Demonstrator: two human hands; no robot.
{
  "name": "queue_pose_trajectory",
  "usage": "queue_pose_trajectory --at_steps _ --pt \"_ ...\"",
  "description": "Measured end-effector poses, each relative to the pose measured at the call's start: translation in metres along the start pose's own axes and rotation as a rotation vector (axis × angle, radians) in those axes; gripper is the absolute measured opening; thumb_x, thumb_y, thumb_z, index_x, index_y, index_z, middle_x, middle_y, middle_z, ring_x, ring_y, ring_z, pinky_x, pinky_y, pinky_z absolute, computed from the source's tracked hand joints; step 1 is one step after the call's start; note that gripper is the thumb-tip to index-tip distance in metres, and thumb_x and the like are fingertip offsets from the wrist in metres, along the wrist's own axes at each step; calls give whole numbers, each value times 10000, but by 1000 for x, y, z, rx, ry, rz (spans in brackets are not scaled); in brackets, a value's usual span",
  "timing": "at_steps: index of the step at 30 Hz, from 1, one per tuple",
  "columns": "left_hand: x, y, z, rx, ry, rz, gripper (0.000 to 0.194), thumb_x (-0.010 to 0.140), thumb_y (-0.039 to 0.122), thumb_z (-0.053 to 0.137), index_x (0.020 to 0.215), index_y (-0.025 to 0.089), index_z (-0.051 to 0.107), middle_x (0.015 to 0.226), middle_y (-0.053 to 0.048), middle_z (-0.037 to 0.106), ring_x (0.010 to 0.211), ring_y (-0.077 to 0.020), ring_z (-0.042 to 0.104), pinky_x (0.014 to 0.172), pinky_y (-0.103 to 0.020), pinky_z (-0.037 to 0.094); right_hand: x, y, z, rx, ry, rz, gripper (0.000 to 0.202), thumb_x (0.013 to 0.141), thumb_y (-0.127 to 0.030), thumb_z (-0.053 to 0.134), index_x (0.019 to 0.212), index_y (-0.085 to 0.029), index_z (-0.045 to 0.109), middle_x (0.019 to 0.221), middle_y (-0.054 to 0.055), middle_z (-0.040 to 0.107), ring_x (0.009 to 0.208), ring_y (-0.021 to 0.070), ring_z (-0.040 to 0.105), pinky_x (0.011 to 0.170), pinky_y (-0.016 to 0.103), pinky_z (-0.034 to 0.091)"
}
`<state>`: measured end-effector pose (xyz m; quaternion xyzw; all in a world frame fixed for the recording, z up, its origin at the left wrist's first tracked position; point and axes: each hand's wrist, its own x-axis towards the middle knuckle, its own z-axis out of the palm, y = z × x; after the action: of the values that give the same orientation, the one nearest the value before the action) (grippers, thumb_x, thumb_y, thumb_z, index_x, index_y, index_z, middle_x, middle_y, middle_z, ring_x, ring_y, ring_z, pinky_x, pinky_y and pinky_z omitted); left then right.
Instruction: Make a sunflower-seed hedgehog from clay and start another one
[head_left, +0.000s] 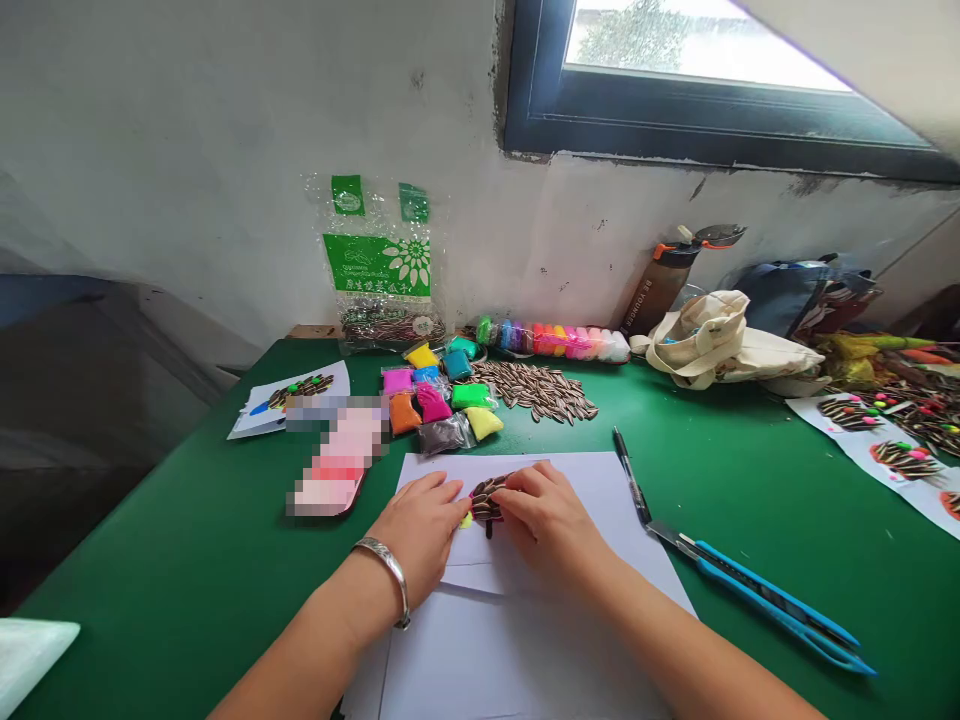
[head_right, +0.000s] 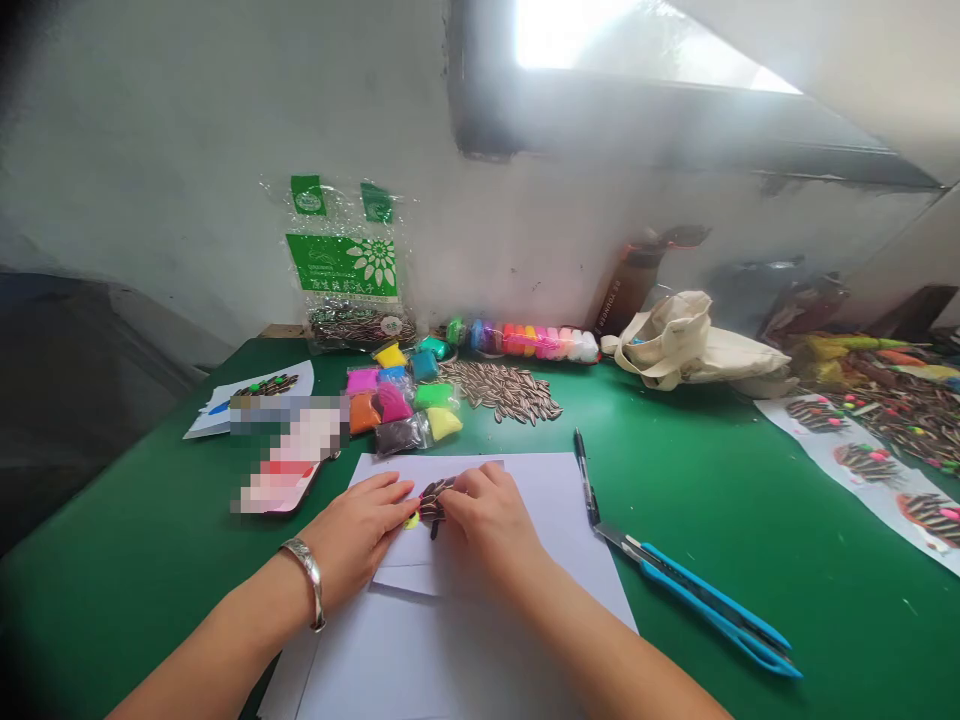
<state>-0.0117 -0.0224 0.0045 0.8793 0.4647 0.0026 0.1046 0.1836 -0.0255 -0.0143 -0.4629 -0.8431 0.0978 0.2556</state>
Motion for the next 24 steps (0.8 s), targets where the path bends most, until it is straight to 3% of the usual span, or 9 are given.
queue_pose_trajectory --at_steps 13,17,24 --pt "-3 4 -2 33 16 8 333 871 138 411 1128 185 618 1205 -91 599 1177 -303 469 966 -488 425 -3 -1 -4 -3 48 -25 208 848 -138 494 865 -212 687 825 67 624 782 177 482 697 299 403" --pt "-3 3 -9 -35 0 -12 351 895 144 366 1166 157 588 1188 -95 606 1139 -264 500 987 -443 420 -4 7 -15 -10 75 20 201 836 -130 506 880 -208 686 829 65 617 788 180 492 704 304 409" --pt "-5 7 -4 -7 -11 -18 321 872 167 409 1107 175 628 1196 -98 600 1161 -306 474 961 -476 433 -5 24 -25 -31 146 98 209 845 -151 511 929 -201 696 862 77 640 823 201 510 726 334 427"
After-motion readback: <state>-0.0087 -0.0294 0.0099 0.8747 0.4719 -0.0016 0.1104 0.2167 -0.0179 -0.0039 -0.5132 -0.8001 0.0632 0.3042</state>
